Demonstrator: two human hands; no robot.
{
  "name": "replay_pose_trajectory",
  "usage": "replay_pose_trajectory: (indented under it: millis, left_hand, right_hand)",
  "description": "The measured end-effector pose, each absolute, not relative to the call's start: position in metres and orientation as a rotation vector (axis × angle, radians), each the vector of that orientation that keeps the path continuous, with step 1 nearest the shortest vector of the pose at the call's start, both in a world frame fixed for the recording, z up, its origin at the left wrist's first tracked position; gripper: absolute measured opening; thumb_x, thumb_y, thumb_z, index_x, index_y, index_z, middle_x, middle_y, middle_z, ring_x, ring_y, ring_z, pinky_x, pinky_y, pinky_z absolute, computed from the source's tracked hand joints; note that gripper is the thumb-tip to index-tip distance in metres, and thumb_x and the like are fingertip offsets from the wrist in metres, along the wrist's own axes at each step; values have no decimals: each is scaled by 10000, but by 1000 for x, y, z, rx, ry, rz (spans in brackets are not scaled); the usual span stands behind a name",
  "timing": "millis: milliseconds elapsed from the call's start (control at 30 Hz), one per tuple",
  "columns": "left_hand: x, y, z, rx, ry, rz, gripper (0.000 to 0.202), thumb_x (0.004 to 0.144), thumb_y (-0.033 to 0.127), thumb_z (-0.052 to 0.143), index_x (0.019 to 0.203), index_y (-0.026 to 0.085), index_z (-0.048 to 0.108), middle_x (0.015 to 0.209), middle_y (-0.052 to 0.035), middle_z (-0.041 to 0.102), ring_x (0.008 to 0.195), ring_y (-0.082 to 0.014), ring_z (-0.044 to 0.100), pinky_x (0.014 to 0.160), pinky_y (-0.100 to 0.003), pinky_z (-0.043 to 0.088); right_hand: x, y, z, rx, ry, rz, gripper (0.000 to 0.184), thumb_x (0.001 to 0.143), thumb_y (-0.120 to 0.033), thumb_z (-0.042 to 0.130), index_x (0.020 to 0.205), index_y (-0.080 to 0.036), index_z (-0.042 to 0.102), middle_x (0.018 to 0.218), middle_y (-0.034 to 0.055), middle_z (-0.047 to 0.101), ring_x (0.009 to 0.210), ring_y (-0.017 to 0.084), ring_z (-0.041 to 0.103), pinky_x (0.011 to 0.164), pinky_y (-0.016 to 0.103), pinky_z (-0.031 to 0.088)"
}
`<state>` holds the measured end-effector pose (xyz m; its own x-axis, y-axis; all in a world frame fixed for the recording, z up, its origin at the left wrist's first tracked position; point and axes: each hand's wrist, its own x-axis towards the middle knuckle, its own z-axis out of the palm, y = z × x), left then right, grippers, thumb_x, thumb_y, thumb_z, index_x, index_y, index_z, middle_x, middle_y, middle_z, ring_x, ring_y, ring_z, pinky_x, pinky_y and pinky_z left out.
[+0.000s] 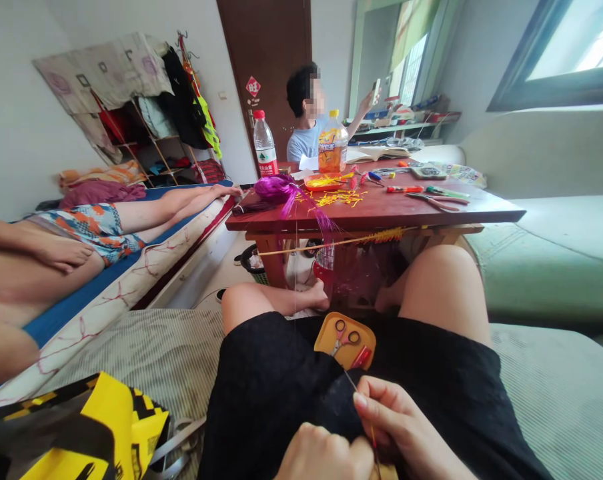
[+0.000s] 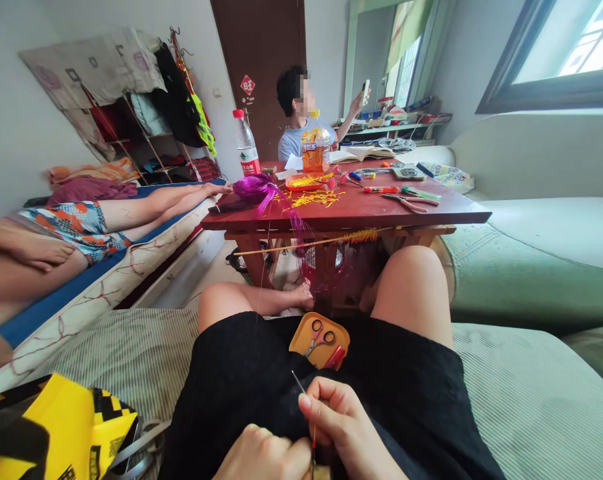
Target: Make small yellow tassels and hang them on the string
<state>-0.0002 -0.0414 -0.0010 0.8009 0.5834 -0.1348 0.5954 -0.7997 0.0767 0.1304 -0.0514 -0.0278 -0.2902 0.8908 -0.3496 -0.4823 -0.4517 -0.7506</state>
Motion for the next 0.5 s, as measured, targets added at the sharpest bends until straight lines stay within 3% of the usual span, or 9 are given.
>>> replay_pose_trajectory:
  millis: [233,300,400,500]
  left_hand:
    - [-5,-44,-5,2690,1000,-129,308,837,347,450,640,158,591,455,-44,601,317,-139,473,365,-248,117]
    - [-5,-39,-4,2415,1094,-46,348,815,446,461,627,166,549,433,1,512,342,-105,401,390,-232,135]
    - [-2,-31,-5,1798,1044,288,483,670,669,511,673,190,444,464,74,346,390,-62,288,407,-196,169]
    - [4,-26,-12,1272,768,615,594,586,776,464,739,208,375,469,100,301,374,-39,224,388,-173,180]
  right_hand:
    - [129,-52,-32,-966,-583,1830,409,700,-478,662,604,-191,387,398,-127,310,356,11,107,363,168,77]
    - [130,-49,-32,-954,-574,1769,415,693,-492,663,613,-192,388,411,-124,298,377,18,113,374,166,91]
    - [135,-46,-31,-951,-620,1665,439,666,-541,660,629,-199,387,450,-111,302,409,32,165,402,165,150]
    - [143,-47,-31,-1048,-875,1446,420,704,-569,597,623,-198,420,494,-81,336,439,60,258,427,179,236]
